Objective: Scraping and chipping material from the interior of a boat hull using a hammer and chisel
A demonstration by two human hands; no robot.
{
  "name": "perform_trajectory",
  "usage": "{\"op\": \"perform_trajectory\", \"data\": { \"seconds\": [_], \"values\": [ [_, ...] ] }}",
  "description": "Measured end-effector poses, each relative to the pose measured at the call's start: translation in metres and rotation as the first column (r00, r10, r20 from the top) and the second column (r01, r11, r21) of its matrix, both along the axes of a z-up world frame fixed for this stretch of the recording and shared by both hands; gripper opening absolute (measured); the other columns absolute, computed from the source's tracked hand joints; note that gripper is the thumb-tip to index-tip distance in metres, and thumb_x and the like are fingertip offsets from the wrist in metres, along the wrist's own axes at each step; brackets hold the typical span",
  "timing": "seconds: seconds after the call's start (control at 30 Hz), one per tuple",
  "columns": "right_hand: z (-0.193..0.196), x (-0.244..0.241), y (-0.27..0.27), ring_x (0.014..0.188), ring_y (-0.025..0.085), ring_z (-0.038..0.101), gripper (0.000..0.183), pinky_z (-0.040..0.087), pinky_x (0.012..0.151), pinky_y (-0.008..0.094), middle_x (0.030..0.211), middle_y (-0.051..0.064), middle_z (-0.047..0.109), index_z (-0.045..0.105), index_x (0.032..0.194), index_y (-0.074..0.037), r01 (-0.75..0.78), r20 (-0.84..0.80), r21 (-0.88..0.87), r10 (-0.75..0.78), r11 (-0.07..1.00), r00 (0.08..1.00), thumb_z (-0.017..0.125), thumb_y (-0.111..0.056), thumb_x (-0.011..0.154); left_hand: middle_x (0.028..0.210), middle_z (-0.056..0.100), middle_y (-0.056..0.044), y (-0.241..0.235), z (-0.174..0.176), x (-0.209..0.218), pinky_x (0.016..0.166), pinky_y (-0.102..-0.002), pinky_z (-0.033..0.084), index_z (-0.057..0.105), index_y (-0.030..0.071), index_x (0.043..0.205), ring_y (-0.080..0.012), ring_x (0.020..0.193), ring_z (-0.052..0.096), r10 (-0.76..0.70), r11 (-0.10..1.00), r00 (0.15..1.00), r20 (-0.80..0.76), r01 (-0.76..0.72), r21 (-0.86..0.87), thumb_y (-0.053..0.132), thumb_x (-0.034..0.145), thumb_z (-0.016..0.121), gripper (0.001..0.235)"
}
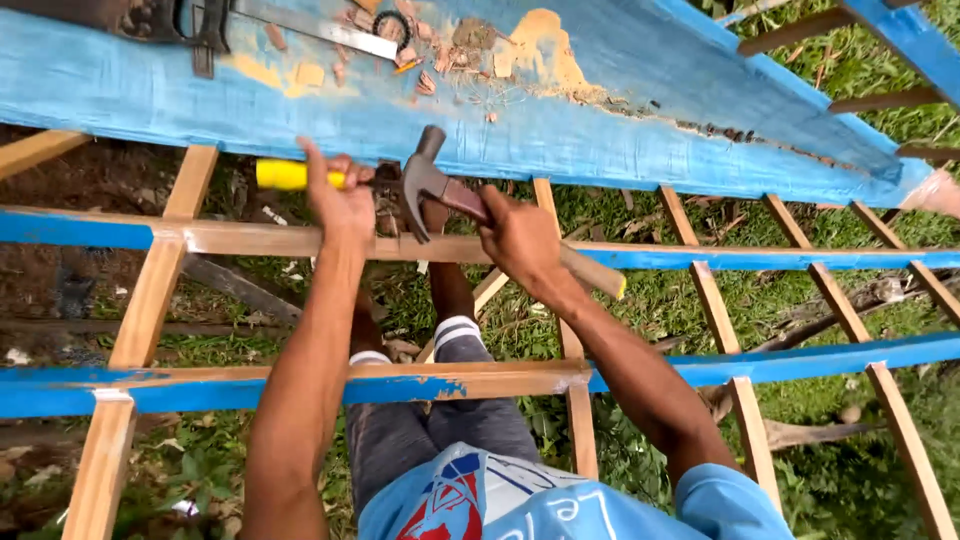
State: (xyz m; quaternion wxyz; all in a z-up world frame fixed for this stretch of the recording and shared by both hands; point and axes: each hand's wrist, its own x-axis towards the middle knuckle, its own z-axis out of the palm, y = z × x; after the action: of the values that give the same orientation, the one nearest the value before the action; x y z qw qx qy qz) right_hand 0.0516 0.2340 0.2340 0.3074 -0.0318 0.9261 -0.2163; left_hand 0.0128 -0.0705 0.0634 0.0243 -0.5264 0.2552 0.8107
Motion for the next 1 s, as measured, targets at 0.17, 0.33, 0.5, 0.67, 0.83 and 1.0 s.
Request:
{"op": "perform_trajectory", "data": {
  "seconds": [0.17,0.33,0.5,0.67,0.83,1.0],
  "values": [
    [-0.005,0.000,0.023,0.095,0.058,0.086,0.027,0.065,0.085,0.073,0.093,0.022,0.085,0.071,0.127,-0.022,0.191,0.104,0.090,-0.200,0.977,0.974,0.081,-0.024,0.102,0.110,0.087,-0.009,0.010,0.026,-0.035,0.071,-0.051,0.061,0.091,0.027,0.131,-0.0339,0.088,0.071,-0.941,-0.089,0.054,0.334,0.913,-0.398,0.049,0.113,0.091,0.029],
    [-0.017,0.017,0.047,0.099,0.056,0.088,0.025,0.064,0.088,0.070,0.093,0.022,0.087,0.076,0.121,-0.023,0.320,0.145,0.125,-0.336,0.939,0.931,0.084,-0.028,0.098,0.135,0.096,-0.010,-0.004,-0.024,0.018,0.114,-0.064,0.068,0.099,0.020,0.130,-0.0420,0.134,0.088,-0.401,-0.908,-0.781,0.479,0.408,-0.094,0.051,0.092,0.083,0.051],
    [-0.015,0.025,0.056,0.097,0.058,0.086,0.021,0.063,0.086,0.068,0.093,0.025,0.086,0.081,0.119,-0.019,0.384,0.166,0.094,-0.395,0.919,0.904,0.087,-0.025,0.100,0.080,0.090,0.005,0.000,0.010,0.023,0.091,-0.030,0.069,0.092,0.023,0.115,-0.0099,0.084,0.088,-0.935,-0.090,0.009,0.355,0.961,-0.262,0.013,0.110,0.084,0.014],
    [-0.006,0.025,0.062,0.101,0.057,0.086,0.031,0.061,0.089,0.065,0.097,0.025,0.087,0.085,0.128,-0.021,0.417,0.270,0.020,-0.406,0.909,0.873,0.091,-0.030,0.099,0.073,0.075,0.001,-0.009,0.050,-0.030,0.056,-0.022,0.050,0.080,0.013,0.125,-0.0058,0.058,0.063,-0.847,0.435,0.503,0.171,0.841,-0.321,0.045,0.117,0.088,0.034],
    [0.004,0.023,0.065,0.096,0.051,0.085,0.031,0.061,0.087,0.057,0.098,0.026,0.083,0.084,0.126,-0.014,0.515,0.332,-0.130,-0.452,0.847,0.828,0.097,-0.022,0.099,0.083,0.063,0.005,0.010,0.057,-0.052,0.061,-0.021,0.050,0.069,0.019,0.113,-0.0052,0.066,0.057,-0.717,0.691,0.693,-0.077,0.691,-0.209,0.052,0.124,0.075,0.036],
    [0.007,0.011,0.072,0.086,0.052,0.079,0.034,0.056,0.080,0.055,0.089,0.027,0.077,0.078,0.120,-0.011,0.477,0.340,-0.122,-0.415,0.871,0.844,0.098,-0.034,0.106,0.076,0.063,0.005,0.035,0.022,-0.029,0.055,-0.020,0.051,0.069,0.017,0.111,-0.0041,0.057,0.056,-0.812,0.514,0.582,0.042,0.748,-0.420,0.051,0.128,0.077,0.038]
  ]
}}
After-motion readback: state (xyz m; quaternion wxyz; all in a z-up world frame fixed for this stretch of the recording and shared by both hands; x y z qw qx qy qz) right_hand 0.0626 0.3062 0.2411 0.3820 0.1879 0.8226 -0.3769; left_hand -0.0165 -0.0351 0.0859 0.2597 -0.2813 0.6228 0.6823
